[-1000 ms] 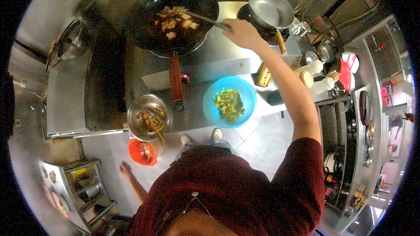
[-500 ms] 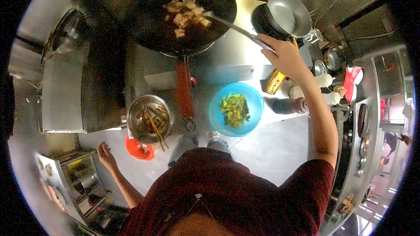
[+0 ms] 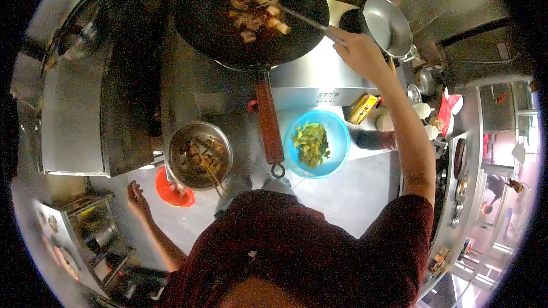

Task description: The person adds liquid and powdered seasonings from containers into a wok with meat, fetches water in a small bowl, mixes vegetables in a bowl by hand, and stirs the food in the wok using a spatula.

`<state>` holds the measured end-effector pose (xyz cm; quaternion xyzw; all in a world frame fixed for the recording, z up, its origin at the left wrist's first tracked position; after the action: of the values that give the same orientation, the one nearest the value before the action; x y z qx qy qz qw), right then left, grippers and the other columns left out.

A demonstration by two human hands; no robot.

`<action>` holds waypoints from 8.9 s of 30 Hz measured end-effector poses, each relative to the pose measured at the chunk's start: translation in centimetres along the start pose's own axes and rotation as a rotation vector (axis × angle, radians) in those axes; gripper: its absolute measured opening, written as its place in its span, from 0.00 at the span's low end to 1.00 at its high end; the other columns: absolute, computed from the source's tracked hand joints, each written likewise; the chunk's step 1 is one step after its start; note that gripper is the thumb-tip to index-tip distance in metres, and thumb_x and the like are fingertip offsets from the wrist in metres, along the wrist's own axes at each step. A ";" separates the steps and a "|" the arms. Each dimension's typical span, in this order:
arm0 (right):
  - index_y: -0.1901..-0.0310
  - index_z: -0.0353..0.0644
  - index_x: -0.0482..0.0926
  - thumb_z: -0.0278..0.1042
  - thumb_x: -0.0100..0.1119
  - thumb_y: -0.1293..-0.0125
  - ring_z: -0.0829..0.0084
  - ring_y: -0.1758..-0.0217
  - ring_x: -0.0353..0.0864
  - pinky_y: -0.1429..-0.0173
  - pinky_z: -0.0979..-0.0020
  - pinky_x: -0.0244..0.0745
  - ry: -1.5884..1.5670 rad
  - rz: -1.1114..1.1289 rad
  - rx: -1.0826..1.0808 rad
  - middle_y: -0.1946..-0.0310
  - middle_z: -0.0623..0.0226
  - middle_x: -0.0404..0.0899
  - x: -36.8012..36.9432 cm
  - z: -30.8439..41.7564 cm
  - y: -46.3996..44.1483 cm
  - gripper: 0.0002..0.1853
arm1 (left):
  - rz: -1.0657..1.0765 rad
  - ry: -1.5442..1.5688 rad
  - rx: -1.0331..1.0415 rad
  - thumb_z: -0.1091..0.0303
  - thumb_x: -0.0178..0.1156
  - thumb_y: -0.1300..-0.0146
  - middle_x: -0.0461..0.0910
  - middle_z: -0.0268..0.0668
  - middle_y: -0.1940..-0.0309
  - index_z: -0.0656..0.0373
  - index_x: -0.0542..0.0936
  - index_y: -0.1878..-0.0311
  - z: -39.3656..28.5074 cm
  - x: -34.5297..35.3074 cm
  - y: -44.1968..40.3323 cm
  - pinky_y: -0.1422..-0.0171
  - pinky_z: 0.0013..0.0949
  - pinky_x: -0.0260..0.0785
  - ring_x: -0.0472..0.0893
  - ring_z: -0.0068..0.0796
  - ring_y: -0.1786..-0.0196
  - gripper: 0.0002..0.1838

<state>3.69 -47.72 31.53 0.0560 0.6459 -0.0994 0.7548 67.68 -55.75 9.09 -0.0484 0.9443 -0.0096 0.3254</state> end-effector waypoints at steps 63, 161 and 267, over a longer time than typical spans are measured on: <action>0.45 0.44 0.66 0.30 0.44 0.42 0.53 0.72 0.77 0.68 0.56 0.72 0.074 -0.034 0.127 0.76 0.51 0.76 0.7 3.1 7.3 0.21 | 0.057 0.282 0.085 0.65 0.50 0.37 0.76 0.35 0.63 0.65 0.74 0.55 -8.2 3.6 1.5 0.58 0.25 0.66 0.74 0.23 0.62 0.13; 0.43 0.36 0.62 0.25 0.42 0.43 0.55 0.69 0.79 0.66 0.60 0.74 0.218 0.038 0.093 0.74 0.52 0.78 4.0 5.4 3.4 0.23 | 0.083 0.415 0.070 0.66 0.48 0.36 0.76 0.33 0.67 0.65 0.75 0.57 -11.7 5.2 2.7 0.59 0.25 0.67 0.73 0.21 0.64 0.12; 0.41 0.35 0.57 0.47 0.70 0.63 0.54 0.42 0.62 0.38 0.61 0.55 -0.584 -0.837 0.561 0.46 0.49 0.64 16.5 -22.5 39.2 0.48 | 0.985 0.195 -0.197 0.65 0.53 0.41 0.71 0.44 0.53 0.62 0.64 0.44 -26.2 41.2 29.6 0.57 0.32 0.72 0.74 0.33 0.53 0.23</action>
<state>-6.87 -6.00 9.91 -0.0363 0.3270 -0.5679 0.7545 16.78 -30.61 2.96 0.3729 0.8775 0.2294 0.1956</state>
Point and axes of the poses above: each hand's wrist, its own y-axis away from the middle knuckle, its own x-axis out of the palm, z = x × y, the point moved 6 cm from there along -y, towards the middle knuckle
